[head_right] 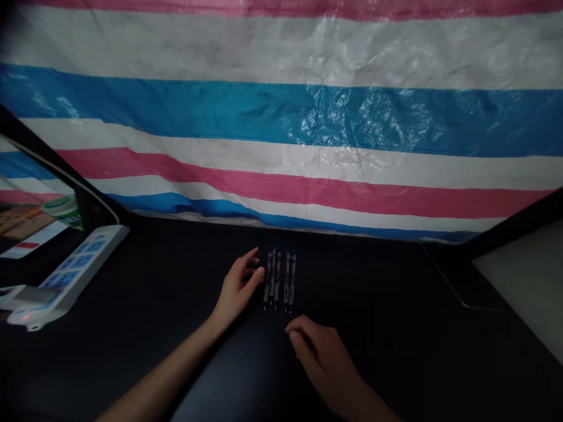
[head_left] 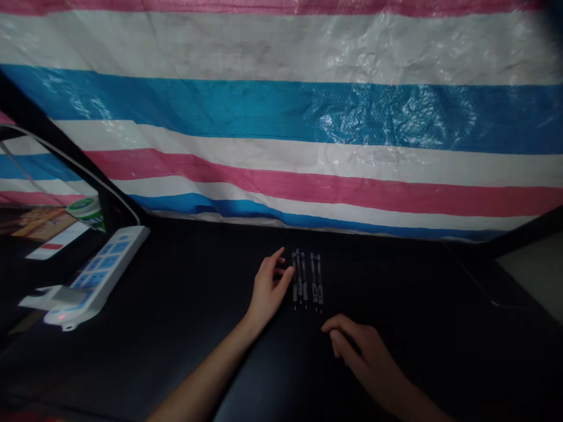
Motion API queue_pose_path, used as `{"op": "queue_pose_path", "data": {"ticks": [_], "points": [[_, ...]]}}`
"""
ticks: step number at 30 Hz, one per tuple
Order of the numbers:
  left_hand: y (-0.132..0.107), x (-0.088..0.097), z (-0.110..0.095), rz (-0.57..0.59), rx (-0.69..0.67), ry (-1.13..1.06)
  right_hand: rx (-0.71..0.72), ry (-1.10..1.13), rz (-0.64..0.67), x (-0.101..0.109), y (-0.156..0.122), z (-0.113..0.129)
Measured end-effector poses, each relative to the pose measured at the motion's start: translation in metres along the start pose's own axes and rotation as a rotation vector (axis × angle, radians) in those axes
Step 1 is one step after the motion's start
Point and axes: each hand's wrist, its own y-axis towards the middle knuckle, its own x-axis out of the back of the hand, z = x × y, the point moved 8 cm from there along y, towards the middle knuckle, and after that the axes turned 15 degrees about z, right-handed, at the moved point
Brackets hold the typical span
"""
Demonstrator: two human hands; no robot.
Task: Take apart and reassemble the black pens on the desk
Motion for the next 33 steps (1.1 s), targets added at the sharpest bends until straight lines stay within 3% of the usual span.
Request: {"op": "queue_pose_path", "data": {"ticks": [3,6,9,13,19,25,33], "points": [[0.002,-0.006,-0.011,0.161,-0.064,0.052,-0.016,-0.038,-0.041,0.009,0.001,-0.003],[-0.002,-0.020,-0.025,0.494,-0.158,0.182,0.010,-0.144,-0.127,0.021,0.001,-0.004],[-0.007,-0.022,-0.027,0.666,-0.179,0.278,0.105,-0.295,-0.182,0.027,0.002,0.002],[-0.007,-0.022,-0.023,0.669,-0.198,0.399,0.191,-0.434,-0.161,0.023,0.006,0.005],[-0.009,-0.036,-0.028,0.623,-0.274,0.497,0.177,-0.516,-0.134,0.018,0.011,0.000],[-0.016,-0.053,-0.037,0.604,-0.374,0.514,0.160,-0.494,-0.173,0.025,0.010,-0.003],[-0.024,-0.072,-0.039,0.587,-0.412,0.547,0.090,-0.411,-0.262,0.043,0.008,-0.013]]}}
